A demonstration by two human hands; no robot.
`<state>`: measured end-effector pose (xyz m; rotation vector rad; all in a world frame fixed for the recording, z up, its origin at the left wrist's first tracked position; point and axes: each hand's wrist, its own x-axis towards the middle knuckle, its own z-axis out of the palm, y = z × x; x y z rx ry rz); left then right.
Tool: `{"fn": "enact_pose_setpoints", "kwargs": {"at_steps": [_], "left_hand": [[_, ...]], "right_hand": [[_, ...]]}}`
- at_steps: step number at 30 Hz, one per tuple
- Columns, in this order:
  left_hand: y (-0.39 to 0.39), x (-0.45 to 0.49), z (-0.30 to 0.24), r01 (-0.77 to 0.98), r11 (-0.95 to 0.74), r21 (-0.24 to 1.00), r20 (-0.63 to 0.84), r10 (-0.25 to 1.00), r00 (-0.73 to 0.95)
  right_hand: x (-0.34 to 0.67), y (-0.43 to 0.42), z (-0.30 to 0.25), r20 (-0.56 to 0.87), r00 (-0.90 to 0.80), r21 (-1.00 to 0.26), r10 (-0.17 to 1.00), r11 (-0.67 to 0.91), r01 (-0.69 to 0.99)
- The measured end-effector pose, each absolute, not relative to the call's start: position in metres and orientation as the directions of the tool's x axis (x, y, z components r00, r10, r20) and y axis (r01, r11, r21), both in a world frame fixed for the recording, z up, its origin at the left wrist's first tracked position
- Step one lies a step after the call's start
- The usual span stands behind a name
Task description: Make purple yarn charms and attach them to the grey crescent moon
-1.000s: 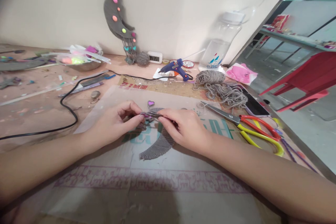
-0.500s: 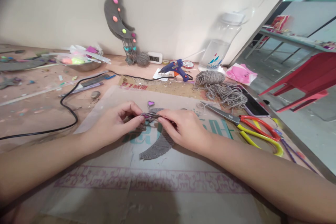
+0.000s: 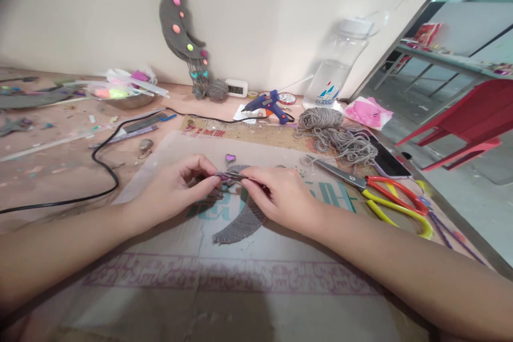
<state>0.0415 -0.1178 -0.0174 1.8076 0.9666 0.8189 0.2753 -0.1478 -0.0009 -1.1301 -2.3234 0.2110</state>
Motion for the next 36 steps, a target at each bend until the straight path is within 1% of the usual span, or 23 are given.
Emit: {"fn": "enact_pose_setpoints", "kwargs": {"at_steps": [6, 11, 17, 21, 25, 29, 33, 36], "left_hand": [[-0.1165, 0.0427, -0.0169, 0.266, -0.277, 0.923, 0.124, 0.871, 0.475], [-0.1177, 0.0424, -0.0144, 0.277, -0.287, 0.917, 0.128, 0.87, 0.476], [-0.1187, 0.0425, -0.0136, 0.282, -0.28, 0.918, 0.121, 0.873, 0.472], [-0.1179, 0.0428, -0.014, 0.287, -0.282, 0.915, 0.122, 0.874, 0.47], [-0.118, 0.0425, -0.014, 0.284, -0.268, 0.921, 0.11, 0.876, 0.47], [-0.1182, 0.0423, -0.0138, 0.283, -0.266, 0.921, 0.109, 0.876, 0.471], [-0.118, 0.042, -0.0144, 0.286, -0.269, 0.92, 0.109, 0.875, 0.471], [-0.1177, 0.0421, -0.0148, 0.289, -0.273, 0.918, 0.113, 0.876, 0.47]], "right_hand": [[0.2749, -0.1492, 0.0004, 0.408, -0.505, -0.356, 0.76, 0.642, 0.679], [0.2755, -0.1491, -0.0005, 0.453, -0.476, -0.375, 0.754, 0.645, 0.666], [0.275, -0.1488, 0.0001, 0.394, -0.494, -0.37, 0.775, 0.625, 0.687], [0.2747, -0.1498, 0.0002, 0.417, -0.482, -0.375, 0.771, 0.629, 0.681], [0.2752, -0.1488, -0.0008, 0.398, -0.492, -0.371, 0.775, 0.626, 0.686], [0.2751, -0.148, -0.0014, 0.423, -0.477, -0.377, 0.771, 0.628, 0.681], [0.2753, -0.1489, -0.0015, 0.408, -0.483, -0.37, 0.775, 0.624, 0.688], [0.2756, -0.1496, -0.0014, 0.424, -0.472, -0.38, 0.773, 0.625, 0.682]]}}
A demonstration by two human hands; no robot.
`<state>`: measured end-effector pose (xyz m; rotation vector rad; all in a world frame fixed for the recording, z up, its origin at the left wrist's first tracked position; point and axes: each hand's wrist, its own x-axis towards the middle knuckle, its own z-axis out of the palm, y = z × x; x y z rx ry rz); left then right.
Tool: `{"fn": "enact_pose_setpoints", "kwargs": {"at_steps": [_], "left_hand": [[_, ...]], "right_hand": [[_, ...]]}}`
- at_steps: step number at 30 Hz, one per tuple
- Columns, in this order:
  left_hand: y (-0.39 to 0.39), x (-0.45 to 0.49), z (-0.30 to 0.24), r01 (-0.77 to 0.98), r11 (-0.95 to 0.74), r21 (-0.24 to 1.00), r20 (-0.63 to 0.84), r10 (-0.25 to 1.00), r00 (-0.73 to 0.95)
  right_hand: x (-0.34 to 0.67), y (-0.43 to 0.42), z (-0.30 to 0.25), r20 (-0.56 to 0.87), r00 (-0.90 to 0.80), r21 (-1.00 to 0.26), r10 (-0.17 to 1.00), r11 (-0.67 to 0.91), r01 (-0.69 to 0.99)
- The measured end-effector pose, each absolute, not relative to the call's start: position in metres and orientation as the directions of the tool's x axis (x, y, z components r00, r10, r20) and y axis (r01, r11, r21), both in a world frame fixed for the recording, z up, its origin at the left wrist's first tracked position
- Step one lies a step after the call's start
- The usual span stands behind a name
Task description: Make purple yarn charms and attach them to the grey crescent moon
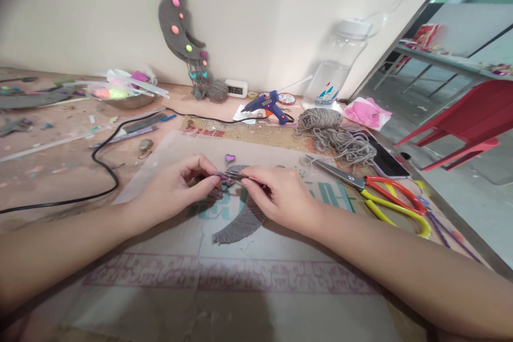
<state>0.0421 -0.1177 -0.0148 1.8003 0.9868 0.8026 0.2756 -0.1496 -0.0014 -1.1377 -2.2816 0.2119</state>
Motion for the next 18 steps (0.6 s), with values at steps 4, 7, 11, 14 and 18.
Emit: {"fn": "enact_pose_setpoints", "kwargs": {"at_steps": [4, 7, 11, 14, 18], "left_hand": [[-0.1177, 0.0426, -0.0142, 0.289, -0.277, 0.916, 0.116, 0.875, 0.471], [-0.1179, 0.0428, -0.0134, 0.292, -0.282, 0.914, 0.123, 0.878, 0.463], [-0.1179, 0.0428, -0.0131, 0.289, -0.286, 0.914, 0.125, 0.874, 0.47], [-0.118, 0.0426, -0.0134, 0.289, -0.288, 0.913, 0.128, 0.874, 0.469], [-0.119, 0.0424, -0.014, 0.276, -0.277, 0.92, 0.122, 0.873, 0.471]], "right_hand": [[0.2749, -0.1489, -0.0015, 0.413, -0.48, -0.372, 0.774, 0.624, 0.687], [0.2745, -0.1486, -0.0016, 0.413, -0.481, -0.365, 0.773, 0.624, 0.69], [0.2748, -0.1494, -0.001, 0.447, -0.465, -0.379, 0.765, 0.632, 0.676], [0.2749, -0.1496, -0.0006, 0.452, -0.471, -0.38, 0.758, 0.641, 0.667], [0.2751, -0.1488, -0.0017, 0.464, -0.464, -0.383, 0.755, 0.643, 0.663]]}}
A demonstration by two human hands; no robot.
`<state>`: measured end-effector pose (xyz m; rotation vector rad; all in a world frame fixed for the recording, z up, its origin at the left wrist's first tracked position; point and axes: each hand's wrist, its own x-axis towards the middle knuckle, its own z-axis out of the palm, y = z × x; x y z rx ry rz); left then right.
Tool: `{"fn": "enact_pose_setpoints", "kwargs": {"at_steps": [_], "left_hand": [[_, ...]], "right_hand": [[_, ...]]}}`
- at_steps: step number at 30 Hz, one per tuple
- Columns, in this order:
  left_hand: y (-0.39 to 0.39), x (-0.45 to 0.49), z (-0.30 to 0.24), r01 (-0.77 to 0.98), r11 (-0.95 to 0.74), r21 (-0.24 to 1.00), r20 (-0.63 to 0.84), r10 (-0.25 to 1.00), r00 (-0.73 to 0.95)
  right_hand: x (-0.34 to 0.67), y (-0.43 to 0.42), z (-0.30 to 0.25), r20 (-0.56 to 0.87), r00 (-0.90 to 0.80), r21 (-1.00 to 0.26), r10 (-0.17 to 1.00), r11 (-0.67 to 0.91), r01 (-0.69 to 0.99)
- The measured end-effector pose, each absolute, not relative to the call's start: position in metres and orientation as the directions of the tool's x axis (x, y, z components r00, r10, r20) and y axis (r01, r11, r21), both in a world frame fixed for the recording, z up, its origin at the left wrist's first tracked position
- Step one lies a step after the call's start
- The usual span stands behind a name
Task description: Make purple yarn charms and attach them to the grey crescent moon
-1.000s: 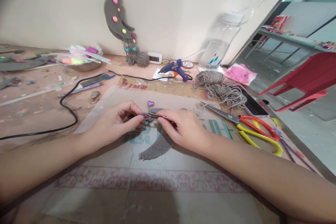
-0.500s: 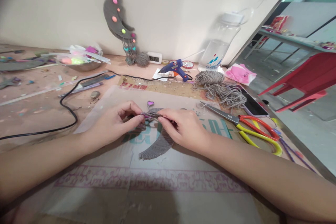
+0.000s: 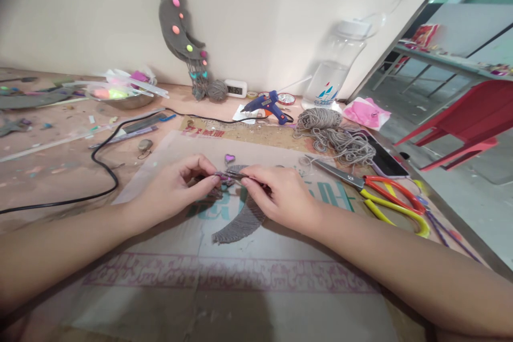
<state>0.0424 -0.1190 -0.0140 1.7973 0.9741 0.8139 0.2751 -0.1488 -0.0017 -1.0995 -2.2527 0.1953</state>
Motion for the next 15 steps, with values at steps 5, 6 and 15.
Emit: {"fn": "enact_pose_setpoints", "kwargs": {"at_steps": [5, 6, 15], "left_hand": [[-0.1193, 0.0425, -0.0144, 0.266, -0.256, 0.929, 0.107, 0.876, 0.47], [-0.1191, 0.0425, -0.0144, 0.269, -0.261, 0.927, 0.111, 0.876, 0.468], [-0.1186, 0.0431, -0.0135, 0.265, -0.268, 0.926, 0.117, 0.873, 0.473]], "right_hand": [[0.276, -0.1481, -0.0029, 0.442, -0.463, -0.374, 0.768, 0.627, 0.683], [0.2762, -0.1481, -0.0029, 0.436, -0.466, -0.373, 0.77, 0.626, 0.685], [0.2755, -0.1481, -0.0016, 0.441, -0.462, -0.387, 0.769, 0.627, 0.676]]}}
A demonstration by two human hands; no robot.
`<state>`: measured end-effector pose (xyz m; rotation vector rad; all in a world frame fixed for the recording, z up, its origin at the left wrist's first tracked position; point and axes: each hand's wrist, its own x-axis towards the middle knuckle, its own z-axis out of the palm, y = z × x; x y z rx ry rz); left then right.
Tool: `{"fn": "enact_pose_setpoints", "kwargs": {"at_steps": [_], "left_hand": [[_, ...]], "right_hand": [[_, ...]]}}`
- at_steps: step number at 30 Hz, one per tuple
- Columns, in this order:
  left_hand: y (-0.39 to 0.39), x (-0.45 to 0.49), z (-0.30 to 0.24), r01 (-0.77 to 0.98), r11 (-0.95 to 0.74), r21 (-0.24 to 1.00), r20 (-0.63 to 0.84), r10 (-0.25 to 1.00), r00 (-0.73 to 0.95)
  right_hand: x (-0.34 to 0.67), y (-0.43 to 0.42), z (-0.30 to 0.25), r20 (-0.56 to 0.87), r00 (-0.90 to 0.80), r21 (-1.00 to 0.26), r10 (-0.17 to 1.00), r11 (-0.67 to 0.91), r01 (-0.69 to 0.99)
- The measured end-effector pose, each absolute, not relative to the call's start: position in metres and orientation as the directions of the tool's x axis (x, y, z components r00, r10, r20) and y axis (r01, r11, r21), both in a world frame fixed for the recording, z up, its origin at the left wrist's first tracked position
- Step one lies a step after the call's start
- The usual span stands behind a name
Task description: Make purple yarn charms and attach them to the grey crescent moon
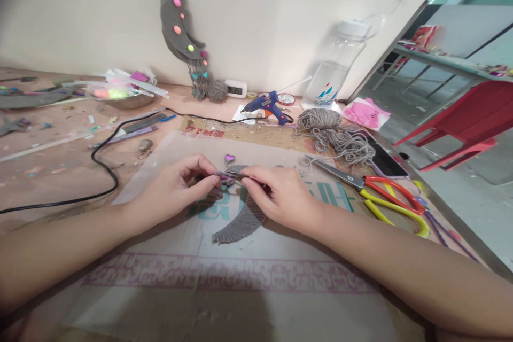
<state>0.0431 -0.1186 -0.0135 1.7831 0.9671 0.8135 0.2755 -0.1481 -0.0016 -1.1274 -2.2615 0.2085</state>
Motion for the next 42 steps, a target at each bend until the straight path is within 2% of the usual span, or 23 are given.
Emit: {"fn": "enact_pose_setpoints", "kwargs": {"at_steps": [9, 14, 17, 20, 22, 34, 37, 42], "left_hand": [[-0.119, 0.042, -0.014, 0.265, -0.258, 0.929, 0.11, 0.877, 0.468], [-0.118, 0.044, -0.013, 0.174, -0.171, 0.97, 0.082, 0.9, 0.427], [-0.116, 0.045, -0.014, 0.154, -0.151, 0.977, 0.077, 0.912, 0.404], [-0.114, 0.045, -0.015, 0.122, -0.132, 0.984, 0.077, 0.923, 0.377], [-0.112, 0.046, -0.016, 0.105, -0.121, 0.987, 0.077, 0.932, 0.355], [-0.115, 0.047, -0.016, 0.209, -0.175, 0.962, 0.089, 0.926, 0.368], [-0.115, 0.046, -0.016, 0.281, -0.264, 0.923, 0.13, 0.899, 0.418], [-0.114, 0.044, -0.015, 0.33, -0.532, 0.78, 0.273, 0.763, 0.586]], "right_hand": [[0.275, -0.149, -0.001, 0.403, -0.462, -0.409, 0.79, 0.607, 0.681], [0.278, -0.147, 0.001, 0.452, -0.341, -0.538, 0.824, 0.558, 0.632], [0.281, -0.137, -0.002, 0.389, -0.263, -0.642, 0.883, 0.465, 0.61], [0.282, -0.126, -0.008, 0.299, -0.199, -0.793, 0.933, 0.359, 0.493], [0.283, -0.12, -0.01, 0.303, -0.16, -0.836, 0.939, 0.343, 0.429], [0.278, -0.126, -0.006, 0.287, -0.13, -0.843, 0.949, 0.315, 0.435], [0.277, -0.129, -0.007, 0.328, -0.156, -0.808, 0.932, 0.362, 0.464], [0.276, -0.139, -0.004, 0.3, -0.356, -0.751, 0.885, 0.449, 0.484]]}}
